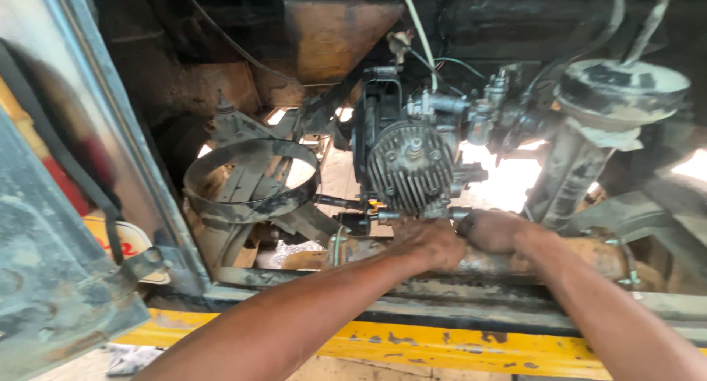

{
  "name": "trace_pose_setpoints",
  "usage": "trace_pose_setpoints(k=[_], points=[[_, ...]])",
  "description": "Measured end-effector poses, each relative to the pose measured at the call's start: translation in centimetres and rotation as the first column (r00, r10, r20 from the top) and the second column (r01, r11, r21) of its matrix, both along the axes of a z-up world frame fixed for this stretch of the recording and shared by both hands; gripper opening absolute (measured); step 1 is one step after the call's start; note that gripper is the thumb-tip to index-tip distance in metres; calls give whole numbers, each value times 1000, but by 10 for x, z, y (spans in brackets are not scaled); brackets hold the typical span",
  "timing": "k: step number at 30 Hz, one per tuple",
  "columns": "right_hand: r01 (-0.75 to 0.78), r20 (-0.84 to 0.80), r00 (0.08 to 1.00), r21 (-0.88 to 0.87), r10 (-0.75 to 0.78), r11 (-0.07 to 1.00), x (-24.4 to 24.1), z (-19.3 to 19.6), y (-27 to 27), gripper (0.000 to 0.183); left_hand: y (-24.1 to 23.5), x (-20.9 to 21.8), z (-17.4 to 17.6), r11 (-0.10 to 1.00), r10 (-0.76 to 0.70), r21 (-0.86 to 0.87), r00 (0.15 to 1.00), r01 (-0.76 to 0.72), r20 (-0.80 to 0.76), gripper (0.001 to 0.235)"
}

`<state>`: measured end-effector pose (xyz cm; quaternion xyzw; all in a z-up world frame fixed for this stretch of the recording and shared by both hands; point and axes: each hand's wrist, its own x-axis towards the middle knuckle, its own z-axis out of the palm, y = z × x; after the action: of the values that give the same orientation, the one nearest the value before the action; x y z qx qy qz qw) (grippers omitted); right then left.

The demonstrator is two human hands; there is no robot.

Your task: The person is working on a vehicle engine, using a wrench to tighten bolts on the engine block. They then reach into a green basin to select additional tools and parts.

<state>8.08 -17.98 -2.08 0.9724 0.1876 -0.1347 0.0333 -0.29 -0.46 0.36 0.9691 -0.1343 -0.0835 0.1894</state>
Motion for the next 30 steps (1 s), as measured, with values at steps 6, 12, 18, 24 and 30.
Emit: trace_pose_setpoints(k=[6, 12, 18, 24, 30], points=[[177, -12, 984, 60, -176, 982, -34, 31, 22, 51, 27, 8, -8, 999, 14, 50, 993, -8, -113, 39], [254, 40, 961, 280, -275, 926, -61, 63, 46, 51, 43, -1, -11, 884, 186, -361, 931, -298, -314, 38], [479, -355, 876, 712, -326, 513, -33, 34, 30, 38, 15, -17, 0, 949, -142, -312, 950, 51, -278, 47], [504, -318, 855, 700, -411, 506, 41, -13, 7, 28, 75, 0, 15, 942, -315, -189, 926, 278, -208, 46], [205, 25, 974, 324, -224, 924, 52, -13, 32, 37, 204, 10, -8, 1000, -7, -10, 997, 7, -77, 61]])
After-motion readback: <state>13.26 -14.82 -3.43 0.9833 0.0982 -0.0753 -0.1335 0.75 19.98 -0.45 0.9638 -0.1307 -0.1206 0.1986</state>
